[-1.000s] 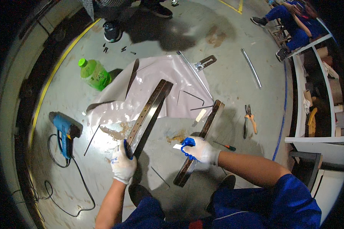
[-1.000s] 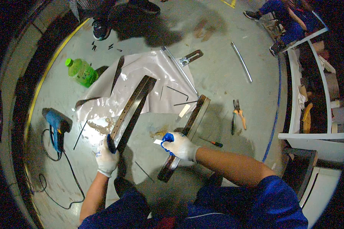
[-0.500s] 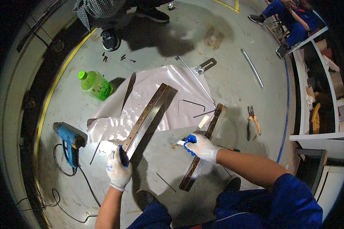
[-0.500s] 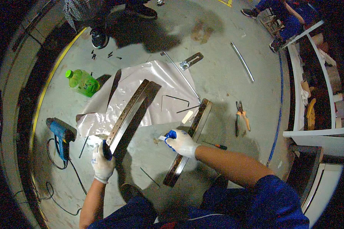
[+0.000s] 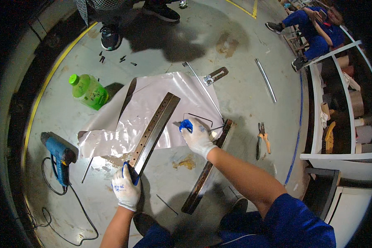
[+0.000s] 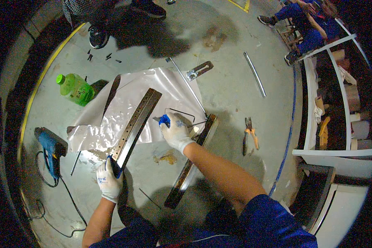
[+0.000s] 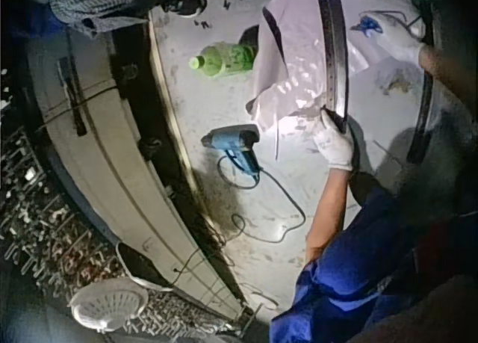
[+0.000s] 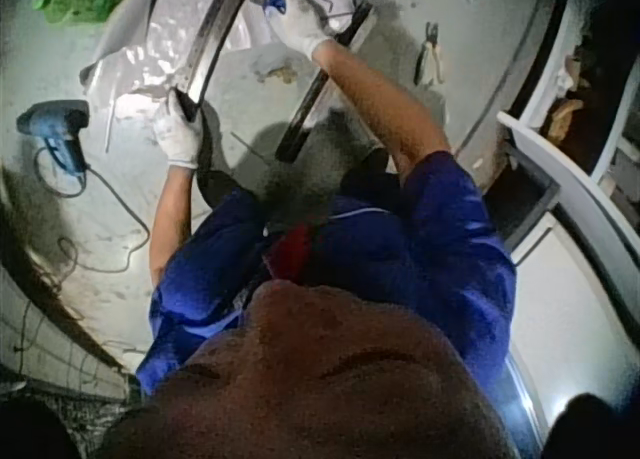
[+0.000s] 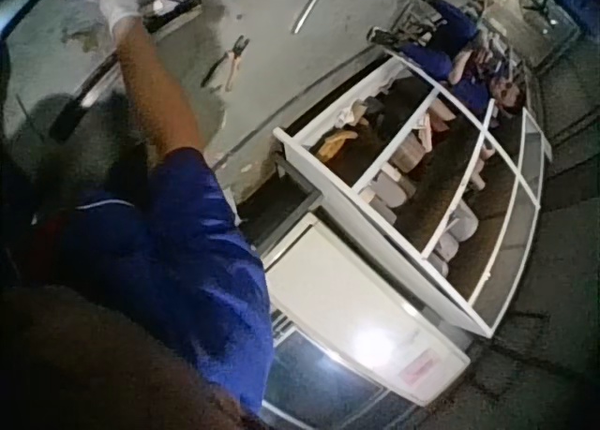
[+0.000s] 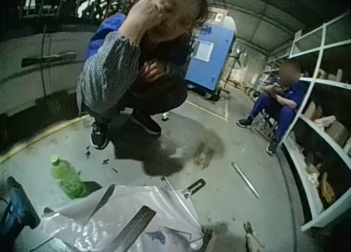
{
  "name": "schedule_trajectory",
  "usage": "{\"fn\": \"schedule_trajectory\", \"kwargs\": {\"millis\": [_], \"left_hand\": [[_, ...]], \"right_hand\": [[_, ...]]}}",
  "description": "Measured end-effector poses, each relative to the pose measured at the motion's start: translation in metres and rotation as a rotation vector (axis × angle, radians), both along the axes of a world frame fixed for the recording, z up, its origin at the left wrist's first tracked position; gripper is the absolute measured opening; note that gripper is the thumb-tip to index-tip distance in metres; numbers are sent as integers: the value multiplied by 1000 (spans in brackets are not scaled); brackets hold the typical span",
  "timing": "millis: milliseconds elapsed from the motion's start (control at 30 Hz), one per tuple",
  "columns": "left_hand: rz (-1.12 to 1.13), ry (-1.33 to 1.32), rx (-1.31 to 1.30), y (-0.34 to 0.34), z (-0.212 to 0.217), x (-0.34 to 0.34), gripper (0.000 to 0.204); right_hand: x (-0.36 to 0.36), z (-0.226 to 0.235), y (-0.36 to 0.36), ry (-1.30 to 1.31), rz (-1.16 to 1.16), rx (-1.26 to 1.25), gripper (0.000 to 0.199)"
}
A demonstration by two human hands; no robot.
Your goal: The person assembles a metal frame by inserting pins into holes on two metal bars. They use a heat gun to warm the bars and then insert pins with their hands, occasionally adjusting the bars' positions.
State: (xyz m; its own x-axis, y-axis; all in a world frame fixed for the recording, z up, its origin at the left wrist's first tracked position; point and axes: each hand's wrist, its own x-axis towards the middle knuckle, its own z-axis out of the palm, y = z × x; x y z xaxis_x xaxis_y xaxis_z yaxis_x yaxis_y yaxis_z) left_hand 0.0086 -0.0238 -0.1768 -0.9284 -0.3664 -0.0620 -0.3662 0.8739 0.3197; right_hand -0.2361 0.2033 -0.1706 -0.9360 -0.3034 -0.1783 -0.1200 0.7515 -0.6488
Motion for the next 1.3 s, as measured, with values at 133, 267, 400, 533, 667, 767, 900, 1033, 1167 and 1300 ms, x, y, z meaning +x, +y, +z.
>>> {"fn": "schedule_trajectory", "kwargs": {"millis": [133,267,400,533,667,767,900,1033,1167,1300], "left_hand": [[35,-73,54,5,11,3,78],[10,65,-30,-2,31,29,83],[123,177,-12,-32,47,39,74],[209,41,19,-74,-14,92,79],[175,128,37,-68,-38,99,75],[182,163,55,-63,-40,100,73],[170,175,27,-61,-38,94,68],[152,213,-2,-61,-41,91,67],[162,191,-11,-59,-38,93,68],[163,188,-10,-61,-38,90,70]], "right_hand": [[-33,12,-15,23,75,108,35],[-58,4,-13,140,190,26,36],[-78,-21,-4,262,266,49,43],[-78,-20,-17,220,296,63,45],[-54,-19,-23,250,452,152,44],[-62,-12,-29,251,441,130,42],[-104,-14,-21,233,462,44,38],[-157,1,-16,333,755,165,32],[-172,14,-30,308,878,217,29],[-157,20,-45,210,994,172,28]]}}
